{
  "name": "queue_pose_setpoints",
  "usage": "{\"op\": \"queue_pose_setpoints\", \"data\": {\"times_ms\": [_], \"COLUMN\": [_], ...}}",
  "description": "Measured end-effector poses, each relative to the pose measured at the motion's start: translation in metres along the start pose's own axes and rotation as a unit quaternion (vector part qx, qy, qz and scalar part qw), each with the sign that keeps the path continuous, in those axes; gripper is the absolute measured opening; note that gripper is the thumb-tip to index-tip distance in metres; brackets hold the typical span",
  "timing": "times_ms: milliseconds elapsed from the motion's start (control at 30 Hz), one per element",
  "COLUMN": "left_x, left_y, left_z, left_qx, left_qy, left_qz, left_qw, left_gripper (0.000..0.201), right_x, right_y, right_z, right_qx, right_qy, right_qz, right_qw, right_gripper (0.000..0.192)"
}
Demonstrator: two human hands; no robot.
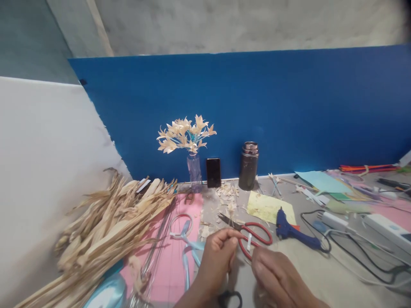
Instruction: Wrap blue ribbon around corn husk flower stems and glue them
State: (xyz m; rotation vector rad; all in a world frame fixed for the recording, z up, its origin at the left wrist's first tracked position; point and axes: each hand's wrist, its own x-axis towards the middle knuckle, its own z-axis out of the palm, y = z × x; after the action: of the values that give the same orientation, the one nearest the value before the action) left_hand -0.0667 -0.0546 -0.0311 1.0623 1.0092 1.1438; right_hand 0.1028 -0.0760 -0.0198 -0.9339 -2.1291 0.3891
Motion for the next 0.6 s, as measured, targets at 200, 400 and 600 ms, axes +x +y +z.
{"op": "queue_pose_setpoints", "data": {"times_ms": [200,400,600], "left_x": [0.002,0.010,0.029], "left_y": [0.012,0.042,0.020], "left_z": [-0.005,-0.011,-0.016], "left_qx": [0.034,0.014,-0.037], "left_qy": [0.079,0.082,0.079], "left_qz": [0.012,0.040,0.051], "left_qw": [0.996,0.996,0.995], "left_gripper": [0.028,0.030,0.045], "right_x": [0.020,0.064,0.068], "right_y": [0.002,-0.001,0.031], "right_z": [-0.004,-0.009,0.026], "right_qx": [-0.115,-0.119,0.063], "right_qy": [-0.210,-0.225,-0.070], "right_qz": [0.001,-0.011,0.129], "right_qw": [0.971,0.967,0.987], "right_gripper": [0.021,0.011,0.018]}}
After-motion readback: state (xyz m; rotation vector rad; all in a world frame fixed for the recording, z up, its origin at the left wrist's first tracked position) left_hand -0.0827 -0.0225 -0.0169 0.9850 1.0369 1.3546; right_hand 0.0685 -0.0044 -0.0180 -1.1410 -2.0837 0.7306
